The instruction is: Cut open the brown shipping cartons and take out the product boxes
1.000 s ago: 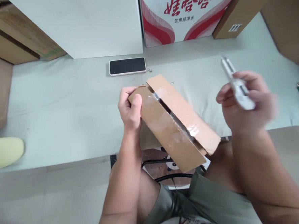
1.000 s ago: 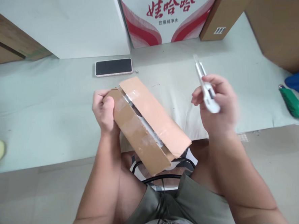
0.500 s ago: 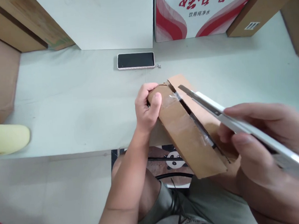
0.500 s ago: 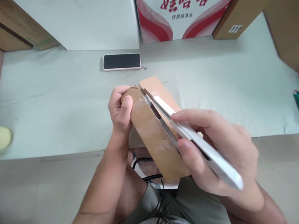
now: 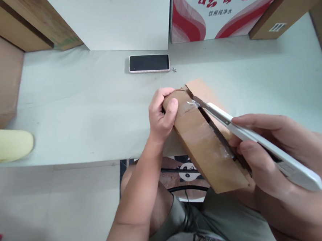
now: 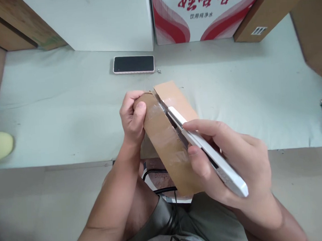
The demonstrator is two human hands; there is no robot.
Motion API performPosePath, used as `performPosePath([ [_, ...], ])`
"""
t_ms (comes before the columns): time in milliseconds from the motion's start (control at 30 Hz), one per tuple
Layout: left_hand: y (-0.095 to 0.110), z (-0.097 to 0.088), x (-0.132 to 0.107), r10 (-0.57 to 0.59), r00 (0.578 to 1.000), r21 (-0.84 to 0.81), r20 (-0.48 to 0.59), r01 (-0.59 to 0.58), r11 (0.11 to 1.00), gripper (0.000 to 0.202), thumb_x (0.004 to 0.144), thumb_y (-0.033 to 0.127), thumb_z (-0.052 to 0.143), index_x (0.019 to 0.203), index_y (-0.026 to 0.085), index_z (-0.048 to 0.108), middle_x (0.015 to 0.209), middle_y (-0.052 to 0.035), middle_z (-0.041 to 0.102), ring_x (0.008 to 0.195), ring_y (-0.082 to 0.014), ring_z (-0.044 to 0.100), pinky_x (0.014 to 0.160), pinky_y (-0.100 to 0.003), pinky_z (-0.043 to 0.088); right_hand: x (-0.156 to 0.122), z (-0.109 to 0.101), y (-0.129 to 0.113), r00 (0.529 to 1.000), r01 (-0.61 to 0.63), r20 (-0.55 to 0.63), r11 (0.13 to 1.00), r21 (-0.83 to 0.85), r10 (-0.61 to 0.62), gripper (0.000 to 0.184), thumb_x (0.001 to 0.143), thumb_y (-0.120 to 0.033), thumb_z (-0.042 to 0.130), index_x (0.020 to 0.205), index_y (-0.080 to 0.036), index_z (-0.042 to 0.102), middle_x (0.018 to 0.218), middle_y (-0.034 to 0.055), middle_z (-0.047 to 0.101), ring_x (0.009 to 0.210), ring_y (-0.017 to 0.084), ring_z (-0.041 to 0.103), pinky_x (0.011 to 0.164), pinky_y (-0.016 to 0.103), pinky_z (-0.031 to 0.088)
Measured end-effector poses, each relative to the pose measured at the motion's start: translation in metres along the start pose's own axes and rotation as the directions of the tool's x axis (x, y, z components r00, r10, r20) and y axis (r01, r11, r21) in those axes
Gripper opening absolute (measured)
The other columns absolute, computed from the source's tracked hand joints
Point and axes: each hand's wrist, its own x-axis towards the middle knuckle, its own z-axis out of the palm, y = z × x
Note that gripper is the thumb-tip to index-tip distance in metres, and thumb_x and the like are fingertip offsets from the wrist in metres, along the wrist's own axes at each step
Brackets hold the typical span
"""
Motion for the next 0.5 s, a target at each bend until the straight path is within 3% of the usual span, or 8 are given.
performPosePath([
  [133,0.0007,0.0005,-0.0001,-0.009,1.0,0.007,-0.002,0.009,1.0,0.039,0.102,0.063,0.056,0.101,0.025,0.068,0.099,-0.0059,0.073,0.093,-0.0225,0.07,0.089,-0.04,0.059,0.0006,0.0014,-0.0011,0.998,0.033,-0.046,0.999,-0.01,-0.034,0.017,0.095,-0.027,0.067,0.111,-0.032,0.071,0.07,-0.0063,0.072,0.047,0.009,0.06,0.039,0.023,0.043],
  [333,0.0026,0.0004,-0.0002,-0.025,1.0,-0.003,-0.014,0.025,1.0,0.039,0.102,0.063,0.058,0.1,0.025,0.069,0.097,-0.0053,0.072,0.093,-0.0229,0.07,0.088,-0.04,0.058,0.002,0.0035,0.0012,0.996,-0.048,0.07,0.999,0.003,0.048,0.021,0.095,-0.033,0.069,0.115,-0.037,0.074,0.072,-0.0042,0.073,0.046,0.013,0.058,0.04,0.027,0.045],
  [500,0.0036,0.0002,-0.0002,-0.03,0.999,0.003,-0.011,0.03,1.0,0.039,0.102,0.063,0.057,0.1,0.025,0.068,0.095,-0.0051,0.071,0.089,-0.0222,0.069,0.085,-0.039,0.058,-0.0034,0.0014,-0.0019,0.996,-0.068,-0.052,0.998,0.017,0.069,0.014,0.098,-0.041,0.059,0.1,-0.037,0.073,0.065,-0.0036,0.07,0.044,0.015,0.056,0.042,0.031,0.046],
])
